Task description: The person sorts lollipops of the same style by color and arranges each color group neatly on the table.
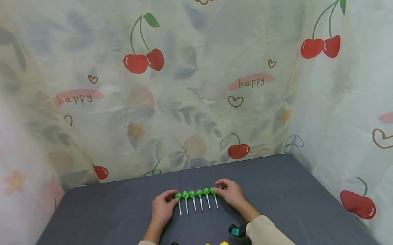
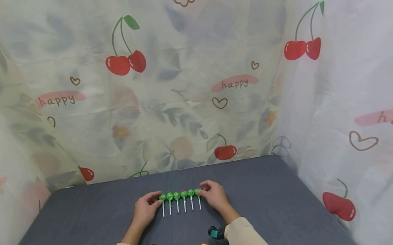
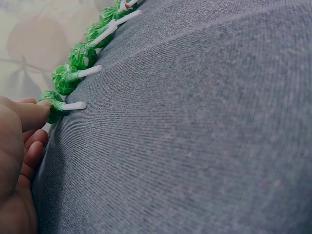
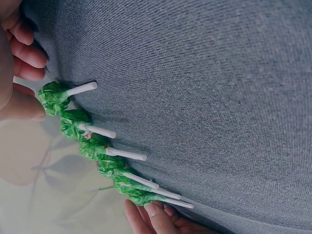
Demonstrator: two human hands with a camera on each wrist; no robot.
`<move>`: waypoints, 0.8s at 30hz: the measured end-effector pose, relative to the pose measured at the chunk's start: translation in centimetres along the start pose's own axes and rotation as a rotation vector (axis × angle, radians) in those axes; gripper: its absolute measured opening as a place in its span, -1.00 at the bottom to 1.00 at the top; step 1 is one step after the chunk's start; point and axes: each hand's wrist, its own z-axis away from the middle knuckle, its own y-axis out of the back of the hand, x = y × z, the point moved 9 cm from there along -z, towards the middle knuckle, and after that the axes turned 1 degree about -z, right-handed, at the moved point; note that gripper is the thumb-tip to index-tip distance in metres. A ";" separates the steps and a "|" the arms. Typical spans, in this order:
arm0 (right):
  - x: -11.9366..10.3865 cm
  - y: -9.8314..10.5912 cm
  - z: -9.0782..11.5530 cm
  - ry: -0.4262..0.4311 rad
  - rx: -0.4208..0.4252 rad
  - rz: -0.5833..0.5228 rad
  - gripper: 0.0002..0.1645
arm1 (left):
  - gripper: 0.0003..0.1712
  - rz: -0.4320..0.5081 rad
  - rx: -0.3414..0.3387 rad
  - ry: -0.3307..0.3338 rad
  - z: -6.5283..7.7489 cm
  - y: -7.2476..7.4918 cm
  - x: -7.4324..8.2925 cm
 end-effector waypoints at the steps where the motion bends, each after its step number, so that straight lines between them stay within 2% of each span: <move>1: 0.0 0.1 0.0 -0.004 0.002 -0.001 -0.73 | -0.74 0.004 0.000 0.001 0.0 0.0 0.0; 10: 0.5 0.7 0.3 -0.015 -0.030 -0.036 -0.72 | -0.65 0.095 -0.066 0.023 0.2 0.2 -0.1; 15: 0.5 1.4 1.4 -0.010 -0.056 -0.057 -0.74 | -0.62 0.128 -0.103 0.031 1.2 0.7 0.1; 21: 0.3 2.0 3.1 -0.006 -0.104 -0.087 -0.70 | -0.62 0.148 -0.103 0.041 2.4 1.3 0.5; 24: 0.0 2.0 4.2 -0.008 -0.144 -0.097 -0.67 | -0.61 0.162 -0.121 0.023 3.1 1.5 1.3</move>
